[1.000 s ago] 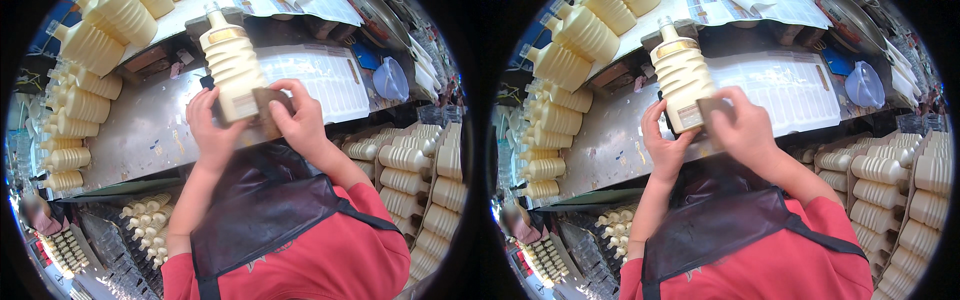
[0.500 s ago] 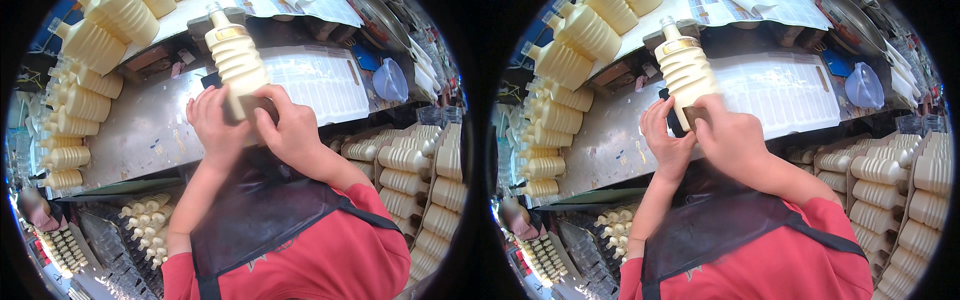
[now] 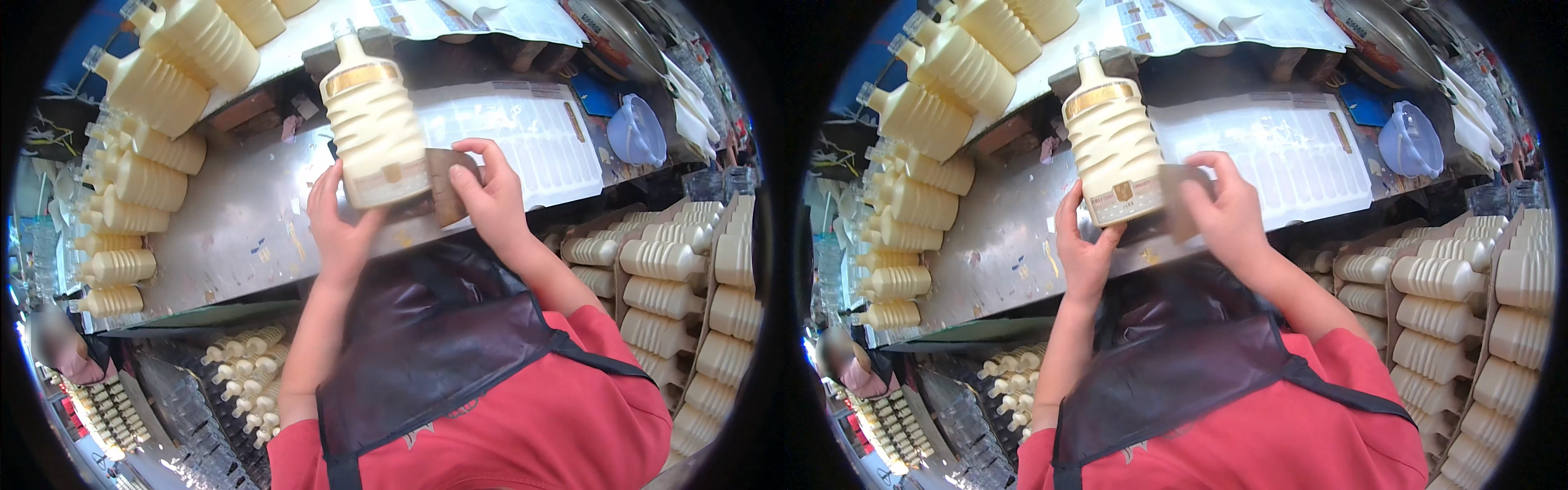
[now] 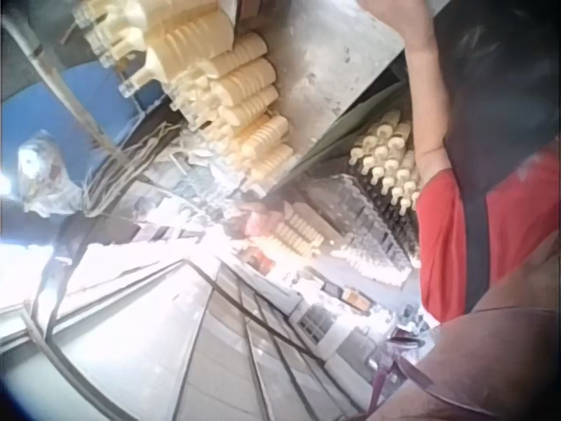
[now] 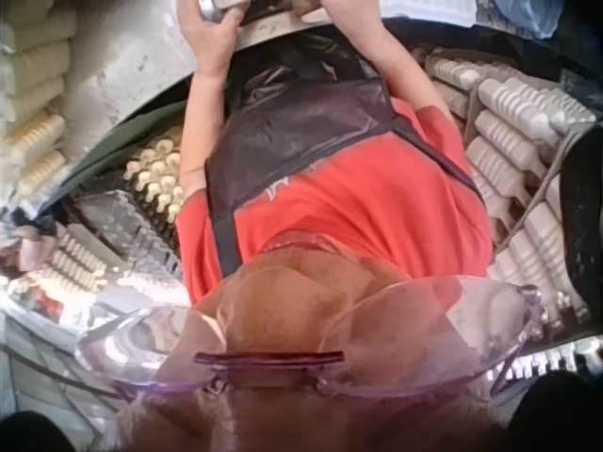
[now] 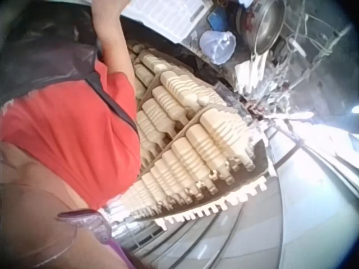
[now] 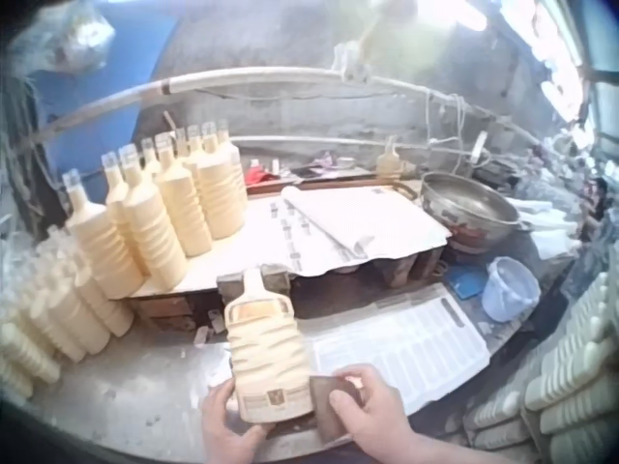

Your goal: The person repeatedly picks up cream-colored plastic bottles, peels labels from a sheet, and applies them to the bottle bodies. They smooth each label by hand and place the labeled bottles into a green tray. The process is repeated for multiple bottles.

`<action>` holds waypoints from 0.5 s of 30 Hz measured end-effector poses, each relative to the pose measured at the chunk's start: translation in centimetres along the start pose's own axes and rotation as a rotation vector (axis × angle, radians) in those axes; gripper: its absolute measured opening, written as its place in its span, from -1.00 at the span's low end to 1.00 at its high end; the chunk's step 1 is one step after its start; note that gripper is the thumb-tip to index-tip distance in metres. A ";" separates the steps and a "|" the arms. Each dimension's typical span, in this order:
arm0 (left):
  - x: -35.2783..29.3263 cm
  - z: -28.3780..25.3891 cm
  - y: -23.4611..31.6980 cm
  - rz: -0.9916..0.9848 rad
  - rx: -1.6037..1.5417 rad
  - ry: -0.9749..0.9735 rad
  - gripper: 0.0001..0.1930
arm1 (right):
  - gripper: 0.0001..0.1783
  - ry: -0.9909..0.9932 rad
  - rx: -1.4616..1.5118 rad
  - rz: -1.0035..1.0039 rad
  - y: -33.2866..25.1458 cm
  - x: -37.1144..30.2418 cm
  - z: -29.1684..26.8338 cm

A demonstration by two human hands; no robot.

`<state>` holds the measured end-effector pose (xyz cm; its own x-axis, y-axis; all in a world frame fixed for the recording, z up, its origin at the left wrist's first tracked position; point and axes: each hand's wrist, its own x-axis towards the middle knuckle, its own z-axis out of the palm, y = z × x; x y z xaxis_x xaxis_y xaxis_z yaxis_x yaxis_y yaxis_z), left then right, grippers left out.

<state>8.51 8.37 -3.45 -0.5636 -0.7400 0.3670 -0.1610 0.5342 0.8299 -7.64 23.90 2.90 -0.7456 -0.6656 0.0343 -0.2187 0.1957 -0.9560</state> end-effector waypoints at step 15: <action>0.0 1.8 -1.6 -0.147 -0.167 -0.065 -0.20 | -0.67 -0.061 0.161 0.243 3.8 0.0 0.1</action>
<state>7.32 8.22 -5.48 -0.5957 -0.7742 0.2139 -0.1121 0.3439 0.9323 -8.37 24.60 -0.77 -0.7234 -0.6565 -0.2139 0.0675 0.2411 -0.9681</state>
